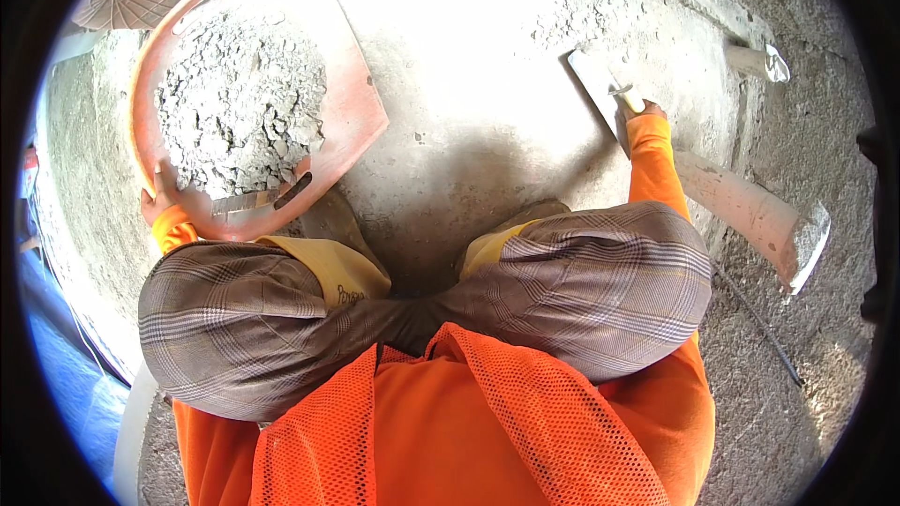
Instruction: The person scoops cement from a pink basin using a trowel and applies it to a concrete floor. They then use the trowel to smooth and level the surface, repeatedly spreading and finishing the material.
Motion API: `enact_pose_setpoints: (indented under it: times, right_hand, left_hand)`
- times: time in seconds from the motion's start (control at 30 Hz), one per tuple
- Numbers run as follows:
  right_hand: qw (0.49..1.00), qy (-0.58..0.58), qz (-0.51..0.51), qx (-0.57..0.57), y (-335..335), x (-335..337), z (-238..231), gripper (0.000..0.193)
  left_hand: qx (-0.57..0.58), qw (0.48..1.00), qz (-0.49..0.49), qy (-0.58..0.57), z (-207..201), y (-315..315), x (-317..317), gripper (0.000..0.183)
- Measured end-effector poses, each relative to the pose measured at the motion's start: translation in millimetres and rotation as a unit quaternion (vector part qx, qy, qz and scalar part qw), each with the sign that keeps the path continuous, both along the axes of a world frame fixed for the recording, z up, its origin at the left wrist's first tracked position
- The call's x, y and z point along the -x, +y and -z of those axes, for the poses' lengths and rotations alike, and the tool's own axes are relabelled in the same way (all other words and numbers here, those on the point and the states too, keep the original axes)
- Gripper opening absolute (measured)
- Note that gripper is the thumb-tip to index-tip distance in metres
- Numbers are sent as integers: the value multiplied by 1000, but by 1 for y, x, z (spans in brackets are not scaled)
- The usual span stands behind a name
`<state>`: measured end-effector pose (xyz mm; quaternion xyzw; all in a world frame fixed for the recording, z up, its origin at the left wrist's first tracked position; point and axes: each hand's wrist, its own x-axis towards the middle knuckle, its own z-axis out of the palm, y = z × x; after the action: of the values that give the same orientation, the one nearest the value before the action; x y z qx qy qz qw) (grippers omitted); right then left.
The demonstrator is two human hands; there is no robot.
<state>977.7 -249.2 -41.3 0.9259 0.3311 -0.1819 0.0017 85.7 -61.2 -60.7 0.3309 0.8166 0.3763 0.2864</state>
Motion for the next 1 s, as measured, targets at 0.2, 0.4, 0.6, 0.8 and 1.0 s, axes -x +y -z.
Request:
enact_pose_setpoints:
  times: [0.2,0.4,0.6,0.8,1.0]
  right_hand:
    - [967,187,-120,125,24,135,-25,38]
    - [915,167,-321,177,54,218,-6,47]
    - [989,72,-3,127,64,51,22,51]
    - [879,432,185,-78,16,-52,42,42]
    - [823,539,80,-161,32,105,6,55]
  left_hand:
    - [43,971,114,206,4,-5,10,70]
    - [1,993,53,103,12,-1,16,72]
    - [-39,999,-13,-25,18,-5,9,59]
    - [-31,999,-16,-27,9,-3,4,58]
    - [33,985,102,136,1,-4,0,77]
